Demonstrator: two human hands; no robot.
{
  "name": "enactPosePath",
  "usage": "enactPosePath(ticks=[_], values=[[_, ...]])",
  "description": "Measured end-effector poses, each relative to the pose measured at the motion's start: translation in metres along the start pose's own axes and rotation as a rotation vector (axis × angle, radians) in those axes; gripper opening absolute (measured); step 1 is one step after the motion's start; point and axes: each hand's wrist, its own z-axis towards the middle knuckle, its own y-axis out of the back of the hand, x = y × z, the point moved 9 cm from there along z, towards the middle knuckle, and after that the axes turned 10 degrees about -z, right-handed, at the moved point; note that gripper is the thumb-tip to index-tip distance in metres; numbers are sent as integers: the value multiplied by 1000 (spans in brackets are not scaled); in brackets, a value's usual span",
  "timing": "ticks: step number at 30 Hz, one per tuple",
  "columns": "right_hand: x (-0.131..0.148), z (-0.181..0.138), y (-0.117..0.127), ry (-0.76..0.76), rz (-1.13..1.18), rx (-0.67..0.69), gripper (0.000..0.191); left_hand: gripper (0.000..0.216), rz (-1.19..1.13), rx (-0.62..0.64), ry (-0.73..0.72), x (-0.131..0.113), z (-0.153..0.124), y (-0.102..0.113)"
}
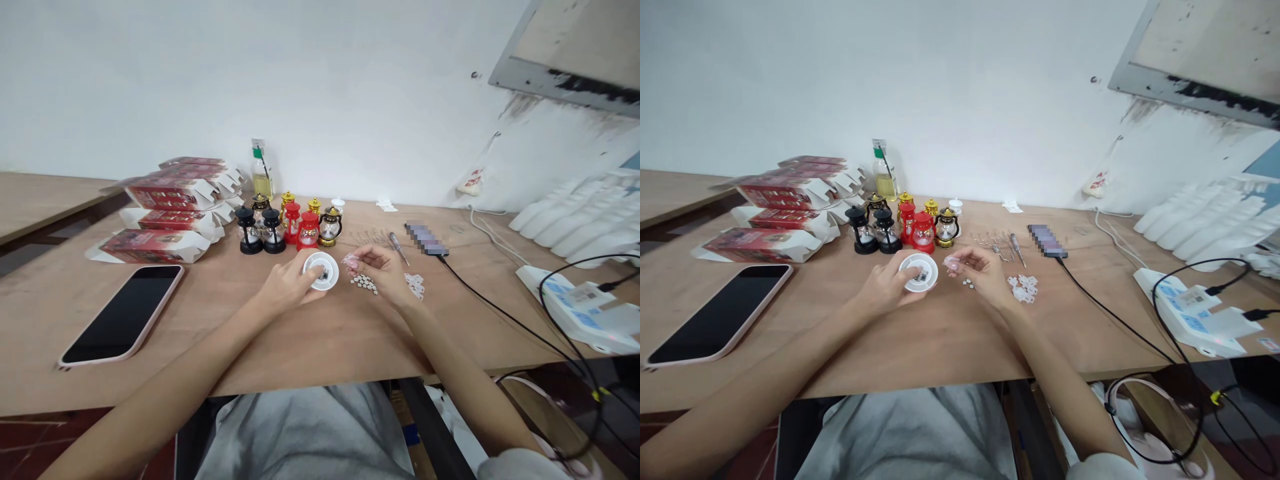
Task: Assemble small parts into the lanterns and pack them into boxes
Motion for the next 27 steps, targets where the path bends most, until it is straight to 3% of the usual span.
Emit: enactPosePath(ticks=[8, 15, 23, 27], values=[[18, -8, -4, 151, -63, -78, 16, 23, -41, 55, 123, 1, 3, -3], [14, -9, -7, 97, -23, -101, 26, 39, -201, 61, 266, 14, -3, -11], [19, -11, -18, 164, -150, -26, 11, 37, -197, 45, 160, 2, 3, -8], [28, -17, -20, 266, -219, -102, 6, 32, -195, -9, 90, -4, 7, -1]])
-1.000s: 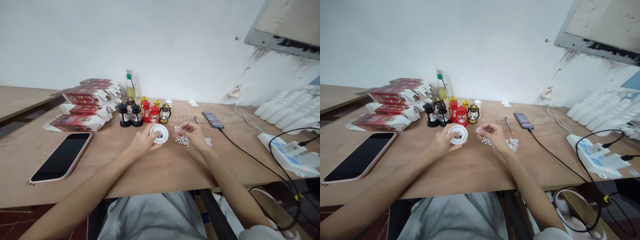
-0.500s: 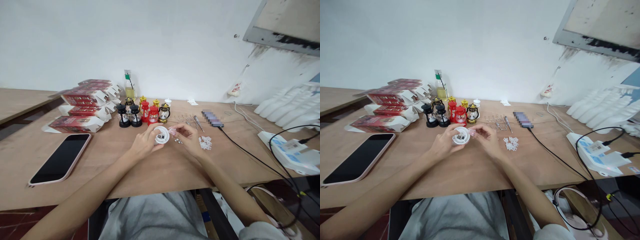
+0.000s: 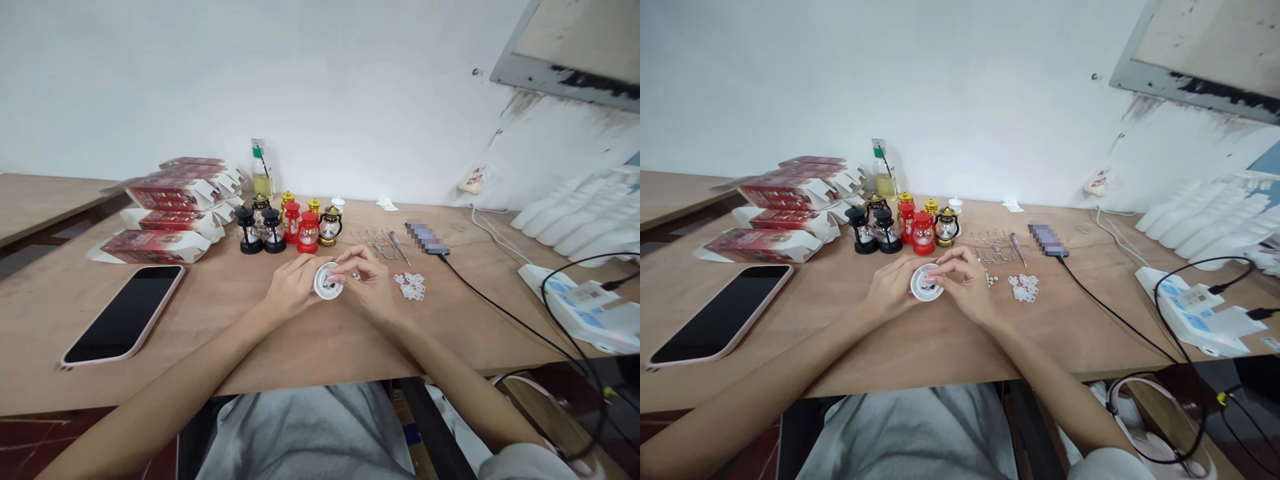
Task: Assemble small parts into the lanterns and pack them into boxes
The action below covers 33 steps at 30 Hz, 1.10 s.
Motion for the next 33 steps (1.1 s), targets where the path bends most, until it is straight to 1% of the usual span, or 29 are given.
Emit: enactPosePath(ticks=[2, 6, 10, 14, 19, 24, 26, 29, 33], values=[[0, -2, -2, 0, 5, -16, 4, 31, 1, -21, -24, -2, 1, 2], [0, -3, -5, -11, 39, -3, 5, 35, 11, -36, -34, -5, 1, 3], [1, -2, -3, -15, 56, 3, 6, 39, 79, -55, -39, -7, 1, 7], [1, -3, -1, -22, 48, -6, 9, 43, 107, -40, -49, -7, 0, 5], [4, -3, -3, -6, 19, 10, 8, 41, 102, -46, -52, -4, -2, 4], [7, -4, 0, 17, -26, -26, 5, 40, 124, -43, -51, -5, -1, 4], [8, -5, -1, 34, -38, -35, 3, 42, 122, -62, -68, -7, -1, 6], [7, -8, -2, 54, -53, -64, 0, 48, 109, -58, -61, -7, -1, 6], [3, -12, -4, 45, -35, -70, 1, 53, 122, -58, -60, -7, -3, 5]])
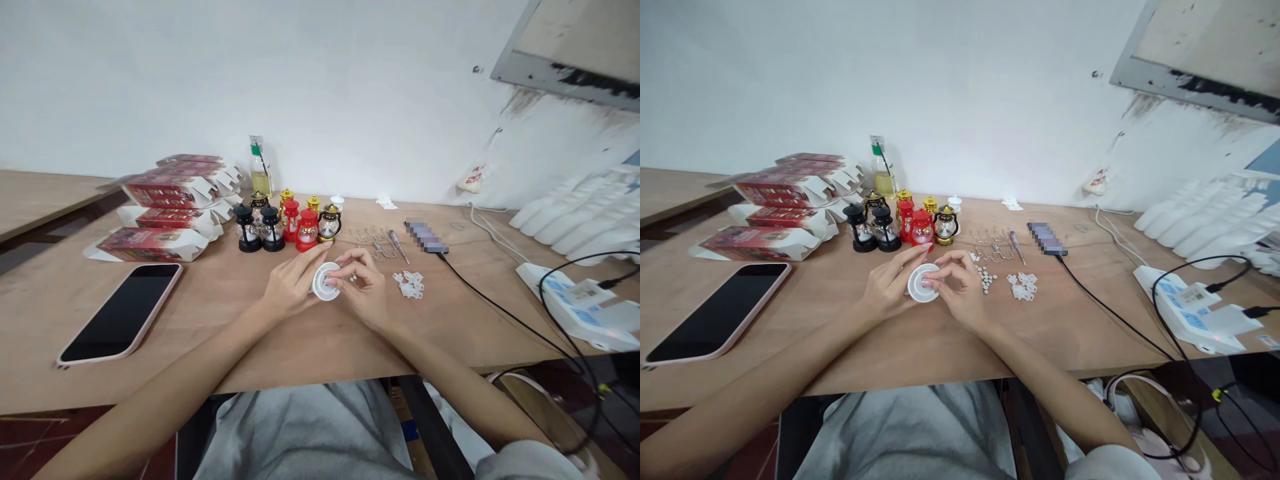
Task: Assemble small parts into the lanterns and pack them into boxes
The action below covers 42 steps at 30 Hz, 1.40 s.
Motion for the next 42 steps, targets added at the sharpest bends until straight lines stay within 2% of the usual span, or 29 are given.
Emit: enactPosePath(ticks=[4, 7, 10, 14, 21, 26, 33, 38, 42], values=[[-3, -1, -4, -14, 39, 33, 7, 54, 30, -22, -6, 1, -2, 1], [-13, 1, -5, -100, 109, 29, 25, 56, 16, -29, 15, 3, -3, 2], [-23, 2, -13, -195, 179, 113, 39, 50, 11, -29, 12, 2, -3, 2], [-24, 1, -23, -213, 251, 258, 40, 35, 32, -1, -65, -6, -4, 1], [-29, 0, -30, -235, 306, 340, 47, 27, 70, 13, -153, -11, -9, -2], [-34, -1, -31, -227, 285, 329, 44, 32, 64, 36, -107, -5, -7, -5], [-19, 2, -17, -78, 156, 253, 41, 41, -88, -14, 77, 4, 0, -1], [-22, 2, -13, -41, 68, 194, 32, 41, -94, 15, 90, 6, 0, -4], [-25, 1, -12, -23, 5, 152, 31, 44, -76, 27, 72, 6, -2, -5]])
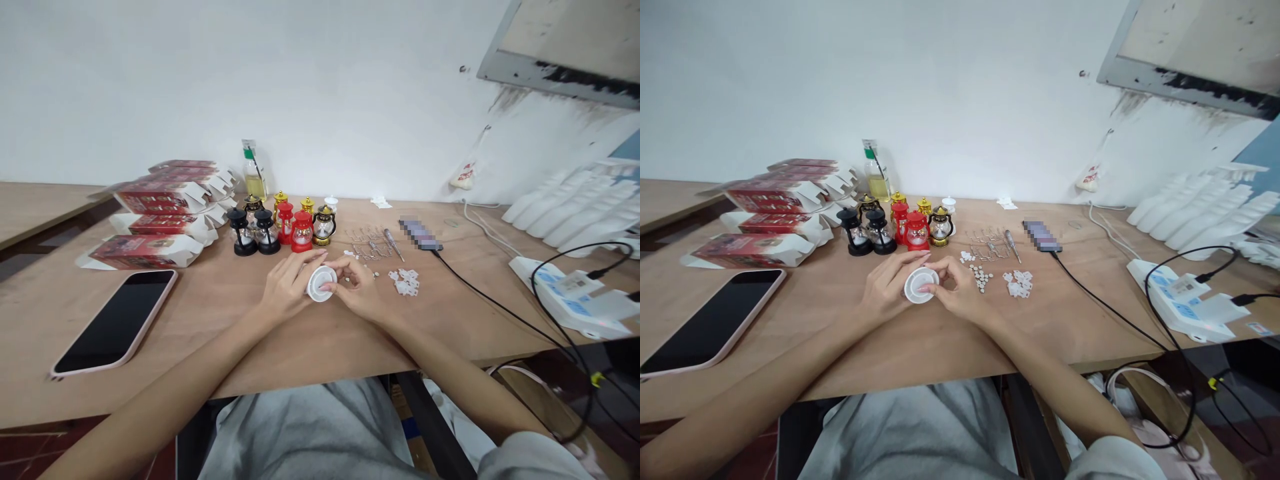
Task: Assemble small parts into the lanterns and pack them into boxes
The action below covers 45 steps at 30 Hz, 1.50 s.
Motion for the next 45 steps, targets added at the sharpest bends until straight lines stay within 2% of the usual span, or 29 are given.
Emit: enactPosePath(ticks=[4, 7, 11, 14, 17, 19, 21, 24, 26, 33, 36, 41, 45], values=[[-4, 0, 0, -24, -39, -18, 33, 47, 10, 20, -12, 0, -1, -2], [3, 0, 1, 14, -34, -21, 33, 46, 10, 37, -17, 1, -1, -4], [12, 4, 11, 51, -51, -27, 25, 42, -20, 28, 3, 7, 1, -1], [-5, 10, 38, -41, -168, -167, 21, 39, -12, -27, 97, 20, 1, 7], [-41, 18, 64, -185, -308, -250, 22, 37, -8, -74, 199, 33, 0, 15], [-67, 26, 73, -268, -346, -221, 24, 35, -8, -85, 238, 39, -1, 16], [-86, 35, 73, -320, -405, -115, 22, 32, -2, -85, 236, 40, -1, 16], [-98, 47, 63, -315, -533, 92, 10, 27, 35, -81, 176, 35, 0, 14], [-102, 51, 58, -315, -604, 168, 7, 24, 71, -85, 146, 33, 0, 14], [-127, 45, 50, -420, -659, 252, 23, 25, 129, -84, 129, 33, 1, 16], [-132, 42, 47, -422, -659, 273, 24, 26, 134, -89, 117, 32, 2, 17], [-132, 37, 47, -443, -626, 256, 22, 34, 75, -86, 111, 29, 3, 18], [-120, 38, 49, -396, -579, 189, 23, 34, 51, -79, 181, 35, 1, 17]])
